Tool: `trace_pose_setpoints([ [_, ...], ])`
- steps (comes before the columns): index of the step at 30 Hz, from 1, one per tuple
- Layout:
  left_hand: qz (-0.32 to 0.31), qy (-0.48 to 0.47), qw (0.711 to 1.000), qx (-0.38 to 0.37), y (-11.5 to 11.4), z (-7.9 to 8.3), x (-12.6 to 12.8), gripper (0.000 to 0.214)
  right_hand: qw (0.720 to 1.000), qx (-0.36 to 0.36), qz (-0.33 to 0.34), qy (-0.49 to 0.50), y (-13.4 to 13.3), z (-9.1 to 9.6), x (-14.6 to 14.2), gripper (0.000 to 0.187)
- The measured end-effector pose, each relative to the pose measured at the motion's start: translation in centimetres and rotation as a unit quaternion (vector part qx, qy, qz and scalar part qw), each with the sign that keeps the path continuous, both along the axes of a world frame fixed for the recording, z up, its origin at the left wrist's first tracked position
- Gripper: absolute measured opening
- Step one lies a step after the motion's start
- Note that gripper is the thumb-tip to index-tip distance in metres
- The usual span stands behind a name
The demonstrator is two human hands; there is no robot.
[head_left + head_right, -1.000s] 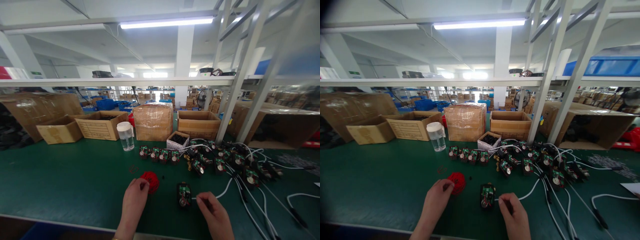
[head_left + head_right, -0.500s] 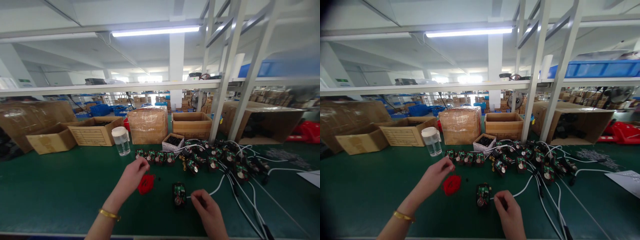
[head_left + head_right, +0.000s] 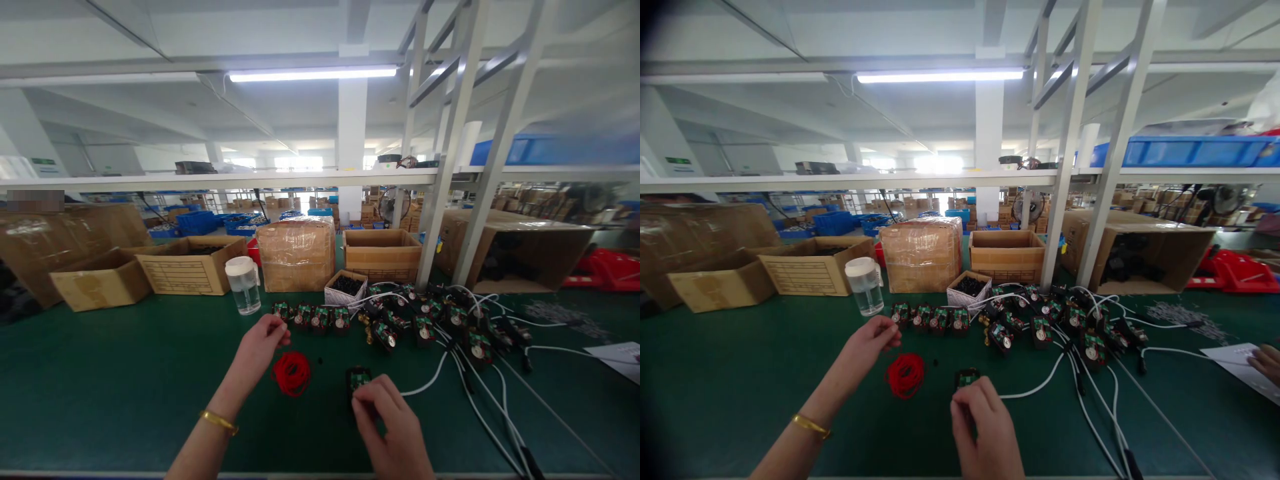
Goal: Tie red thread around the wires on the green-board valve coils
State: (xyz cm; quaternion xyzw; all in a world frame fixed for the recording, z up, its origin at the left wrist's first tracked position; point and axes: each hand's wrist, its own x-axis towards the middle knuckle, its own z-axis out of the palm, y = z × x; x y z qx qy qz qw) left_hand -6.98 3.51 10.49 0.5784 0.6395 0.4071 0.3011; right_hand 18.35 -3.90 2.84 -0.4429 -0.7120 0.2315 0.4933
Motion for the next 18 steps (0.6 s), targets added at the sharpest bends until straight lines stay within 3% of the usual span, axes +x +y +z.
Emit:
trace_pose_setpoints([
  [3,-0.05,-0.042,0.998,0.01,-1.2,1.1,0.1,0.021,0.997,-0.034,0.07,-0.005,0.1,0.8,-2.8,0.016],
  [6,-0.116,-0.121,0.986,0.012,-3.1,2.6,0.3,0.019,0.973,-0.176,0.105,0.107,0.9,0.8,-5.1,0.03],
  [8,-0.147,-0.192,0.97,0.002,-4.4,3.5,0.5,0.018,0.91,-0.298,0.141,0.25,1.3,0.9,-6.4,0.05],
  [10,-0.159,-0.249,0.955,-0.015,-5.5,4.0,0.7,0.018,0.812,-0.394,0.192,0.385,1.3,1.3,-7.4,0.068],
  [12,-0.158,-0.277,0.947,-0.037,-6.3,3.9,1.0,0.018,0.723,-0.445,0.242,0.47,1.0,1.9,-7.9,0.074],
  [13,-0.155,-0.28,0.946,-0.048,-6.6,3.7,1.1,0.018,0.691,-0.458,0.262,0.494,0.8,2.2,-8.0,0.073],
  [15,-0.149,-0.276,0.947,-0.065,-7.0,2.9,1.3,0.017,0.659,-0.46,0.287,0.521,0.5,2.6,-7.7,0.07],
  [18,-0.143,-0.269,0.949,-0.078,-7.2,1.4,1.4,0.015,0.656,-0.454,0.287,0.53,0.3,2.7,-6.9,0.068],
])
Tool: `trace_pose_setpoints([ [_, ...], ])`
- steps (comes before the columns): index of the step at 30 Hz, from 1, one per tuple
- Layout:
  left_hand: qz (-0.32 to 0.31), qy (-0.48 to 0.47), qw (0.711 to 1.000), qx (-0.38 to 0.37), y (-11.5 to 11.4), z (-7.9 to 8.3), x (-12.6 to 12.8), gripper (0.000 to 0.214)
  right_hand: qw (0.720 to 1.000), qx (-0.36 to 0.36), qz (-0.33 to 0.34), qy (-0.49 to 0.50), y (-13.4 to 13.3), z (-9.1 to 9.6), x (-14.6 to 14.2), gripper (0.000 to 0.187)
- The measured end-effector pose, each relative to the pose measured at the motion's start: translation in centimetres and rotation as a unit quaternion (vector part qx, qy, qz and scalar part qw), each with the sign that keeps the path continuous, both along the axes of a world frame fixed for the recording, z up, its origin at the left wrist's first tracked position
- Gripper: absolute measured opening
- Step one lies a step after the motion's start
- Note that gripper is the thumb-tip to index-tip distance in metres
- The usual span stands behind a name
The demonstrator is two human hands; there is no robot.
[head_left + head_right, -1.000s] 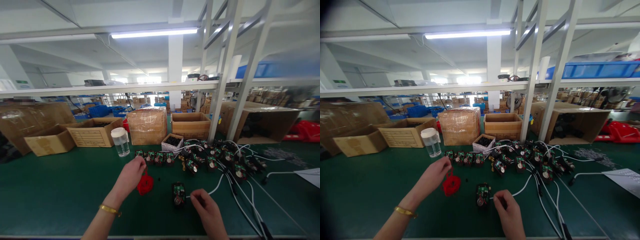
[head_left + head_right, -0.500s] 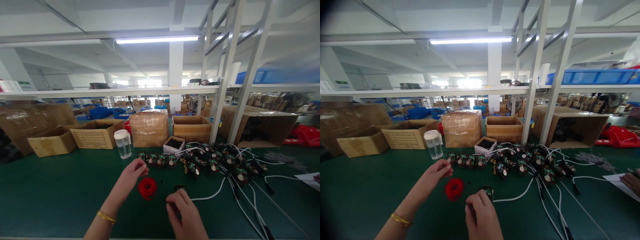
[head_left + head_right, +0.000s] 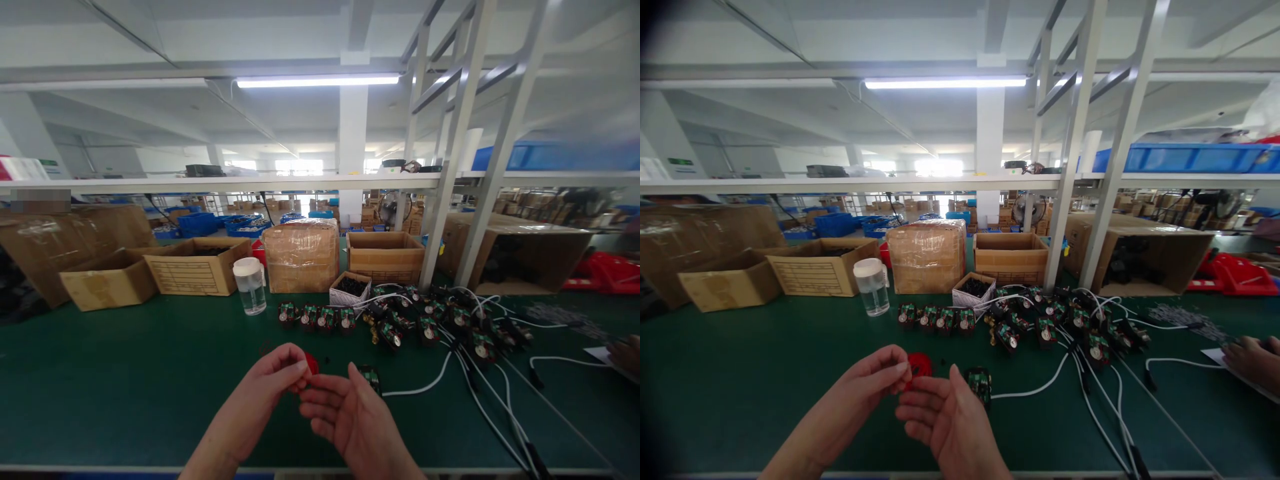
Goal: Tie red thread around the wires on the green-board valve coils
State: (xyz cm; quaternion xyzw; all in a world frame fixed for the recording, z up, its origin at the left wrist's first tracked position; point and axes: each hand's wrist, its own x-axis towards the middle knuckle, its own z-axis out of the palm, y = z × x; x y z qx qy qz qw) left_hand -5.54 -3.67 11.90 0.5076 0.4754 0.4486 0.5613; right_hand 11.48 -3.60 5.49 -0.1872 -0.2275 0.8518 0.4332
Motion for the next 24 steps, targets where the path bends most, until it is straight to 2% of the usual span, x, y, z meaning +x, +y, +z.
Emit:
trace_pose_setpoints([
  [3,-0.001,0.016,1.0,0.001,0.0,-1.1,0.1,0.016,0.999,0.011,-0.017,-0.048,0.0,-0.5,0.7,0.067],
  [5,-0.007,0.027,1.0,0.003,0.0,-1.5,0.2,0.016,0.992,0.048,-0.044,-0.112,0.0,-0.8,1.0,0.06],
  [8,-0.012,0.013,1.0,-0.018,0.0,-2.0,0.5,0.016,0.961,0.133,-0.068,-0.234,0.1,-1.0,1.5,0.042],
  [10,-0.005,-0.042,0.998,-0.047,-0.1,-2.6,1.1,0.014,0.932,0.184,-0.074,-0.304,0.3,-0.6,1.7,0.03],
  [12,0.013,-0.152,0.986,-0.074,-0.2,-3.8,2.0,0.013,0.903,0.227,-0.082,-0.356,0.5,0.2,1.8,0.018],
  [15,0.026,-0.362,0.927,-0.096,-0.6,-6.0,3.9,0.018,0.858,0.284,-0.092,-0.418,0.3,2.3,1.9,0.008],
  [17,-0.025,-0.466,0.876,-0.118,-0.9,-7.6,5.2,0.029,0.829,0.321,-0.089,-0.45,-0.2,3.9,2.0,0.014],
  [20,-0.113,-0.554,0.815,-0.128,-1.4,-9.7,6.8,0.043,0.803,0.351,-0.059,-0.477,-0.7,5.5,2.2,0.02],
  [22,-0.118,-0.585,0.795,-0.105,-1.6,-10.8,7.6,0.048,0.785,0.361,-0.046,-0.501,-0.8,5.6,2.6,0.02],
  [24,-0.103,-0.595,0.792,-0.084,-1.8,-11.3,8.2,0.051,0.744,0.382,-0.055,-0.545,-0.6,5.0,3.1,0.019],
])
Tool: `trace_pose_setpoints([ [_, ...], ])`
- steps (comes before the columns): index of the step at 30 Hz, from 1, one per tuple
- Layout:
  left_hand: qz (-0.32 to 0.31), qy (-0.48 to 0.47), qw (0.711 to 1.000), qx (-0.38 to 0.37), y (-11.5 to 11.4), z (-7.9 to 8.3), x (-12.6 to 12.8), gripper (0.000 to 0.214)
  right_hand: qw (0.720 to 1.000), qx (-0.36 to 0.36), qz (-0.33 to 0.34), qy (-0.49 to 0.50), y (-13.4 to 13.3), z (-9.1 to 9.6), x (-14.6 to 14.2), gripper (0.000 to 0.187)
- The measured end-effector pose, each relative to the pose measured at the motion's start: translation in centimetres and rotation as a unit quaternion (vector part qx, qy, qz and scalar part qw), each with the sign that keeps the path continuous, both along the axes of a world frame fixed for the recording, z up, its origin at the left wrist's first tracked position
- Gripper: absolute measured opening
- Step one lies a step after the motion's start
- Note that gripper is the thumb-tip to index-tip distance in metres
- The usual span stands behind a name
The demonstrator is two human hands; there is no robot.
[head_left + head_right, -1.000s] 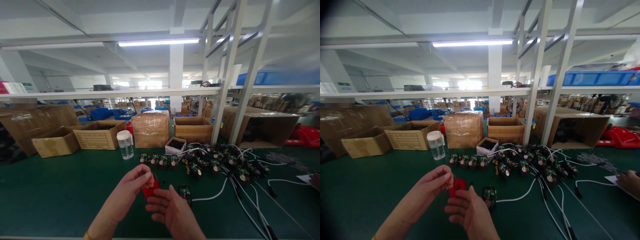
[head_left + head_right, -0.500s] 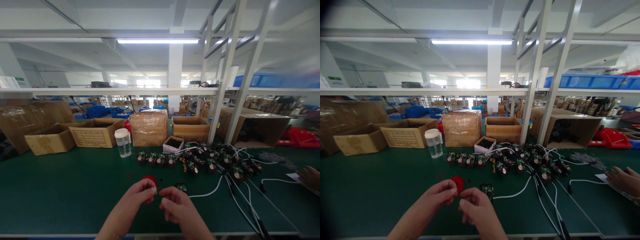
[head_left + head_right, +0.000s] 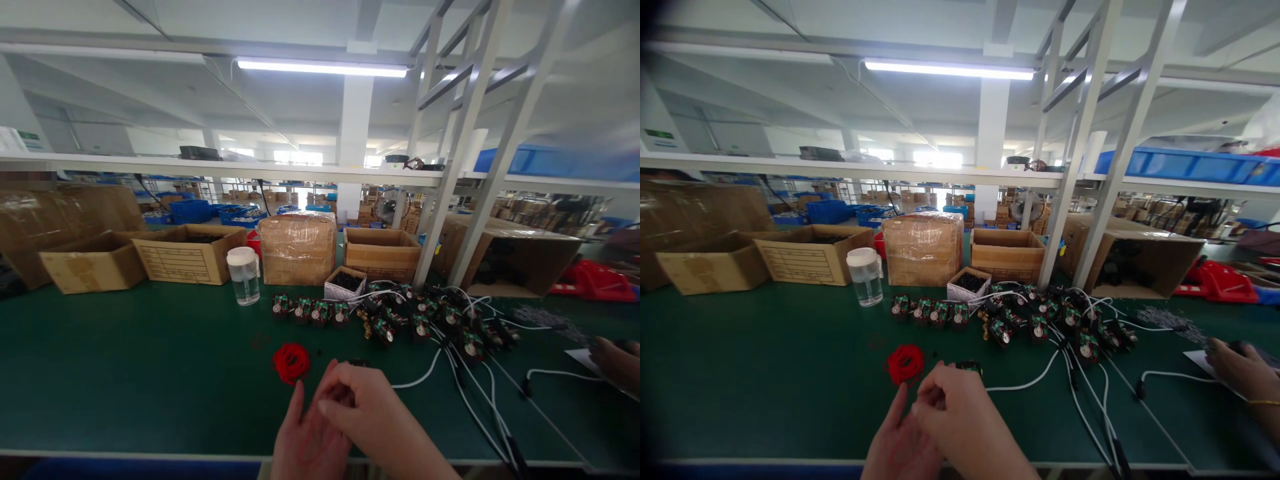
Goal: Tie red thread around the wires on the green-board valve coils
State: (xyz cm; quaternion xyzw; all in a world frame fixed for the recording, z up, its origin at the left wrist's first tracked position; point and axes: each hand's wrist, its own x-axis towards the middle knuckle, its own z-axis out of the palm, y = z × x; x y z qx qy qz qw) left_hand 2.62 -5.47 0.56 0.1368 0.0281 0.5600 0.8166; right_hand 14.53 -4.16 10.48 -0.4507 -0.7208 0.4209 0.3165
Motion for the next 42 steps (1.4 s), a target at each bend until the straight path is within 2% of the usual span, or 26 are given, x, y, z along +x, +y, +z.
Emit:
trace_pose_setpoints([
  [2,0.01,0.0,1.0,0.004,-0.1,-0.2,0.3,0.053,0.998,0.047,-0.025,-0.04,0.3,-1.0,0.6,0.016],
  [4,0.013,-0.005,1.0,0.004,-0.1,-0.2,0.4,0.056,0.996,0.074,-0.043,-0.038,0.5,-2.1,1.4,0.015],
  [10,0.02,-0.019,1.0,-0.011,-0.2,-0.1,-0.2,0.074,0.993,0.097,-0.063,0.007,0.0,-3.5,3.7,0.017],
  [14,-0.005,-0.015,1.0,-0.001,-0.3,0.3,-0.4,0.072,0.995,0.101,-0.024,-0.007,-0.7,-3.7,4.0,0.02],
  [21,-0.128,-0.002,0.991,-0.028,-1.1,2.3,0.9,0.064,0.986,0.12,0.092,-0.071,-1.2,-2.5,2.3,0.032],
  [26,-0.176,0.039,0.983,-0.032,-1.2,3.4,1.7,0.068,0.984,0.108,0.105,-0.099,-1.3,-2.5,1.9,0.025],
  [30,-0.155,0.087,0.983,-0.04,-1.1,3.4,2.2,0.065,0.985,0.129,0.088,-0.079,-1.2,-3.5,2.5,0.024],
  [33,-0.065,0.181,0.981,-0.038,-1.2,2.8,1.8,0.062,0.987,0.147,0.044,-0.046,-1.1,-4.1,3.7,0.021],
  [35,0.023,0.311,0.95,-0.023,-1.4,2.1,0.9,0.061,0.987,0.156,0.004,-0.025,-1.1,-4.3,4.8,0.018],
  [38,0.127,0.529,0.839,0.016,-1.8,1.4,-0.8,0.05,0.985,0.163,-0.046,-0.017,-1.3,-4.6,6.4,0.013],
  [40,0.148,0.614,0.773,0.06,-2.0,1.1,-1.4,0.038,0.984,0.166,-0.065,-0.016,-1.5,-5.0,7.2,0.012],
  [42,0.152,0.656,0.731,0.113,-2.1,0.9,-1.4,0.033,0.983,0.167,-0.072,-0.018,-1.7,-5.7,7.7,0.012],
])
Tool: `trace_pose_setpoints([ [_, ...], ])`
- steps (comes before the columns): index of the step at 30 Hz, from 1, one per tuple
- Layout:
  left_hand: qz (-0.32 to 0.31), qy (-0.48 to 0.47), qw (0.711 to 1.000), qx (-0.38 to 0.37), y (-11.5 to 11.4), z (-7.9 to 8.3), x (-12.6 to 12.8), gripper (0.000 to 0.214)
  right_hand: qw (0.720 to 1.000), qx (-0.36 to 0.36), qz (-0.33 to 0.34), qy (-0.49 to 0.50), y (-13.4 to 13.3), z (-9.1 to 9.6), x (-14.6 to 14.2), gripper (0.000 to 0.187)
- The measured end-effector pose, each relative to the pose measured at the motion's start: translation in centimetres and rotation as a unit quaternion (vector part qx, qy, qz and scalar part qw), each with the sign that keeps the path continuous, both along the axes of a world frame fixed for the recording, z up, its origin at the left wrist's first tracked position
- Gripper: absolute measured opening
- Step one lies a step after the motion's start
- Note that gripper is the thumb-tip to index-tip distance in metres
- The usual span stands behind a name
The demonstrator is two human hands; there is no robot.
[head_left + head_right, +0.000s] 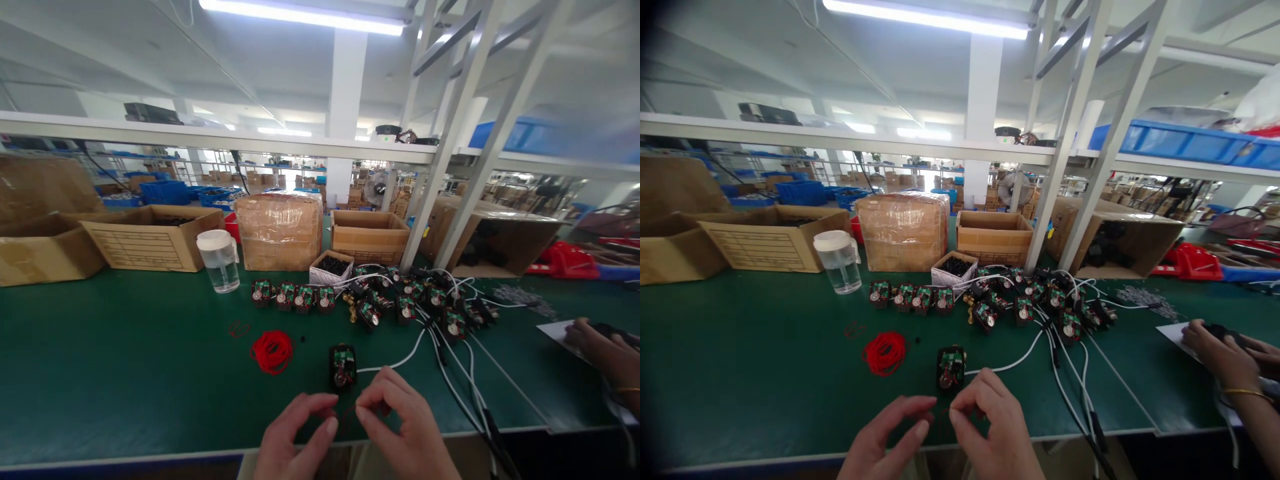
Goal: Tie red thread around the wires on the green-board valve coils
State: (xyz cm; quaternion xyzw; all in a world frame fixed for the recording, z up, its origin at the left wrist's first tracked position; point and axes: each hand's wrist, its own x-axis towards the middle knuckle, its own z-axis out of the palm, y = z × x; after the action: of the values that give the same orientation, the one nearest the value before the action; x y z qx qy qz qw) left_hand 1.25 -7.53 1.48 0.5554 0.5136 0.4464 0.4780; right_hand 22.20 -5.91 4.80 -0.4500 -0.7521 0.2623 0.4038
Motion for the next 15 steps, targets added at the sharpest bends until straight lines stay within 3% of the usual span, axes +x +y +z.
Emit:
trace_pose_setpoints([
  [6,-0.044,0.095,0.992,0.067,0.6,-0.2,1.5,0.017,1.0,-0.015,-0.009,-0.01,-0.2,-1.8,0.9,0.011],
  [15,-0.002,0.145,0.985,0.094,2.8,1.3,1.7,0.011,0.998,-0.036,-0.05,0.029,2.0,-1.4,0.3,0.012],
])
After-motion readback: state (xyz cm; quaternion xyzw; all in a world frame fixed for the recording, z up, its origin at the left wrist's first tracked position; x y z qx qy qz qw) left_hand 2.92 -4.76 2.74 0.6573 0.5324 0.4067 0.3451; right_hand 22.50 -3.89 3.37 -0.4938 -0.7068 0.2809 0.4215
